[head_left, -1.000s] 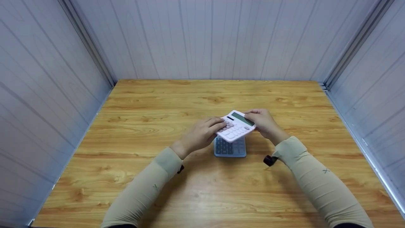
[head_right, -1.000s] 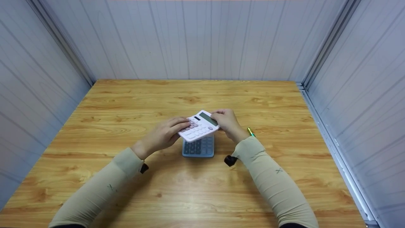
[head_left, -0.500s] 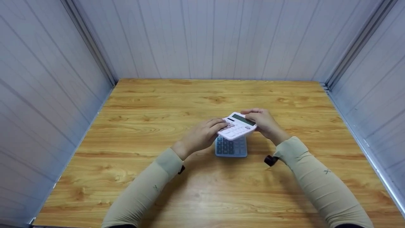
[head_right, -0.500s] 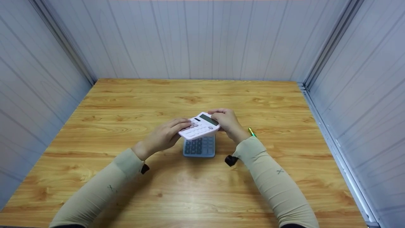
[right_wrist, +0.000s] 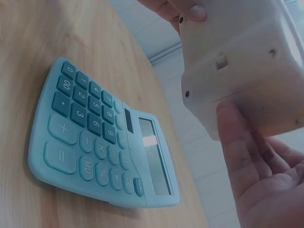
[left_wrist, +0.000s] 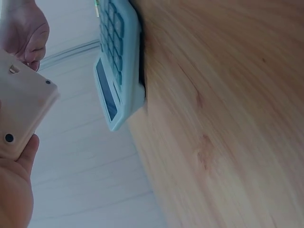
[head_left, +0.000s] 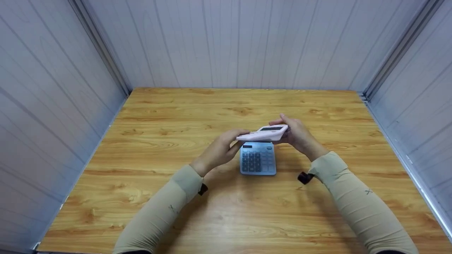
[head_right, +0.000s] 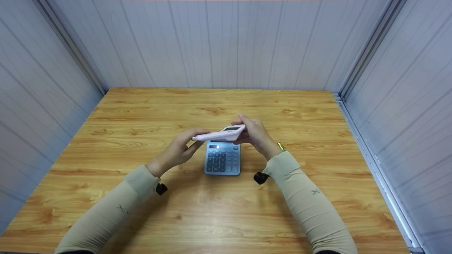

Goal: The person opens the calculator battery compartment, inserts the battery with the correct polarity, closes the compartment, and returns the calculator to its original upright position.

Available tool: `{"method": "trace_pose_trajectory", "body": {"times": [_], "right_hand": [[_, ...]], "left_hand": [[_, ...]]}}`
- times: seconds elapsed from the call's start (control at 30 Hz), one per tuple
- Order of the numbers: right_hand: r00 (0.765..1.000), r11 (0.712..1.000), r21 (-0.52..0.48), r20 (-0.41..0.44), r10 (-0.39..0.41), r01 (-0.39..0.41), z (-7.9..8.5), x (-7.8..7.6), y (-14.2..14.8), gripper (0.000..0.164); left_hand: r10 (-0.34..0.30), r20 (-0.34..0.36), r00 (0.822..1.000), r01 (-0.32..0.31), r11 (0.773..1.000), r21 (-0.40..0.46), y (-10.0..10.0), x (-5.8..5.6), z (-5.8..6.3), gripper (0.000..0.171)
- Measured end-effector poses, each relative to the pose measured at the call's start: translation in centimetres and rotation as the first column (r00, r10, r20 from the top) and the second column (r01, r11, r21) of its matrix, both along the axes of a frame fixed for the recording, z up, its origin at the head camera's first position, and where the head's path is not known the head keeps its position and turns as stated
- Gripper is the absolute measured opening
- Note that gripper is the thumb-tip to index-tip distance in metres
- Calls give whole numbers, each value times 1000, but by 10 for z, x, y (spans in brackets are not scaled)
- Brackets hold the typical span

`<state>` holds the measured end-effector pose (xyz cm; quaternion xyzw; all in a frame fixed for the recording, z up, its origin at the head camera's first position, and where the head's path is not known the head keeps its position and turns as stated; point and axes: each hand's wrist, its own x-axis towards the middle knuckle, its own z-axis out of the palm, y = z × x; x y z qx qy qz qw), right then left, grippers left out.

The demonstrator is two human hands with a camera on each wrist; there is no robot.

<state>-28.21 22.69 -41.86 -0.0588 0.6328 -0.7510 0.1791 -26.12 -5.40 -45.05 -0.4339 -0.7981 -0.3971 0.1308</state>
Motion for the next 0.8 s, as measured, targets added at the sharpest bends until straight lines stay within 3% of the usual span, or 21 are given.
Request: {"method": "trace_pose_trajectory", "body": {"times": [0.17, 0.27, 0.4, 0.5, 0.6, 0.73, 0.8], "right_hand": [[997, 991, -109, -42, 71, -76, 0, 1, 3, 60], [993, 984, -148, -80, 86, -97, 0, 1, 4, 51], [985, 989, -109, -153, 81, -98, 2, 2, 3, 32], [980, 998, -35, -195, 52, -60, 3, 2, 0, 24], [975, 999, 44, -224, 4, 6, 3, 2, -2, 27], [960, 987, 137, -277, -47, 88, 3, 2, -2, 31], [949, 975, 179, -306, -69, 128, 3, 2, -2, 31]], "left_hand": [[-40, 211, 977, 4, 985, 170, 0, -2, 0, 31], [-96, 326, 940, 5, 963, 268, 1, -4, 1, 33], [-144, 444, 884, -24, 936, 352, 0, -7, 2, 33], [-165, 491, 856, -46, 920, 388, 1, -8, 3, 33], [-181, 515, 838, -57, 909, 413, 0, -4, 11, 33], [-208, 552, 808, -71, 894, 442, -1, -5, 13, 34], [-225, 570, 790, -80, 884, 460, -2, -11, 8, 36]]}}
